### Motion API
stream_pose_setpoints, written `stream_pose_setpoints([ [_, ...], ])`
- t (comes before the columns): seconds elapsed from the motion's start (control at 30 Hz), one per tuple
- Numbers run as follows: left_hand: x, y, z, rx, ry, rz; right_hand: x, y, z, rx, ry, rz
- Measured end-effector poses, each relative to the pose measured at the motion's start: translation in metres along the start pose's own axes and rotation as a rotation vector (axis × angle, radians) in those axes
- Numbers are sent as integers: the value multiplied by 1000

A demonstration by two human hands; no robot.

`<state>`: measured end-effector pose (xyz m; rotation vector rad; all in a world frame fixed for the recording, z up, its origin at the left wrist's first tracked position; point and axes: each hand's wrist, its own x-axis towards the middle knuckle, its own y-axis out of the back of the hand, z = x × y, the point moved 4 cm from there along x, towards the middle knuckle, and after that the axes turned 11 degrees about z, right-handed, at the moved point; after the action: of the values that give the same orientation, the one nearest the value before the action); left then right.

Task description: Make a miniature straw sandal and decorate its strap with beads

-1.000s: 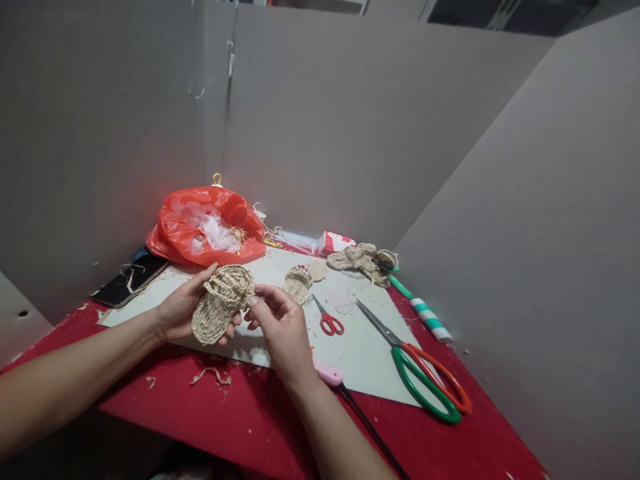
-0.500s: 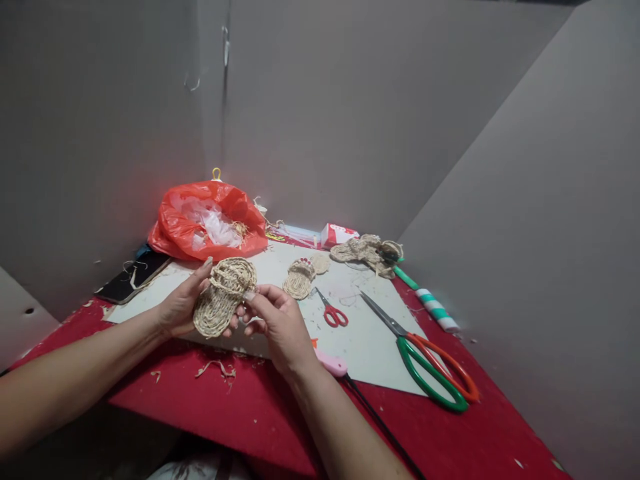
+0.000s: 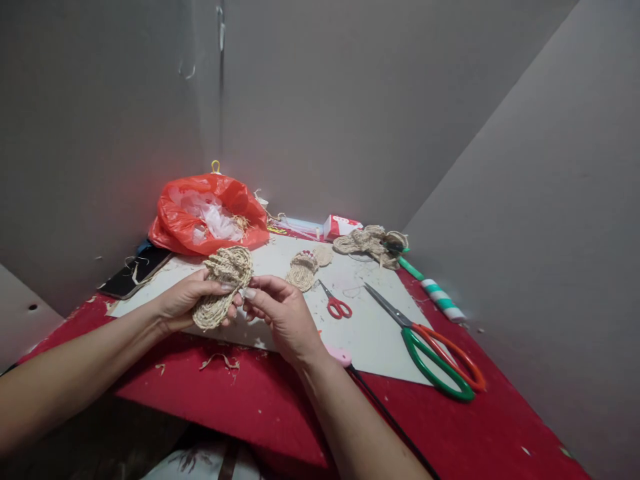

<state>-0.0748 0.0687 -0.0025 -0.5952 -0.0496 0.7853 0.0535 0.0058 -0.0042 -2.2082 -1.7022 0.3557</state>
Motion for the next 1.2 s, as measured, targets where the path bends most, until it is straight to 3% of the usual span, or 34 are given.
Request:
stream_pose_setpoints([
  [0.2,-4,-1,0,-13,29,-4,-2,-1,-1,-73,136,-17],
  [0.67,-3,-6,-3,-39,-25,64,-15,1,-7,-426,481,201],
  [0.8,-3,-7,-3,-13,-55,81,-12,3,-7,-438,457,184],
  [1.0,-2,-5,-5,93,-162,120,-6,-2,-7,-317,276,73],
  [1.2,4,6,8,324,-272,198,1,0,0,-274,241,190],
])
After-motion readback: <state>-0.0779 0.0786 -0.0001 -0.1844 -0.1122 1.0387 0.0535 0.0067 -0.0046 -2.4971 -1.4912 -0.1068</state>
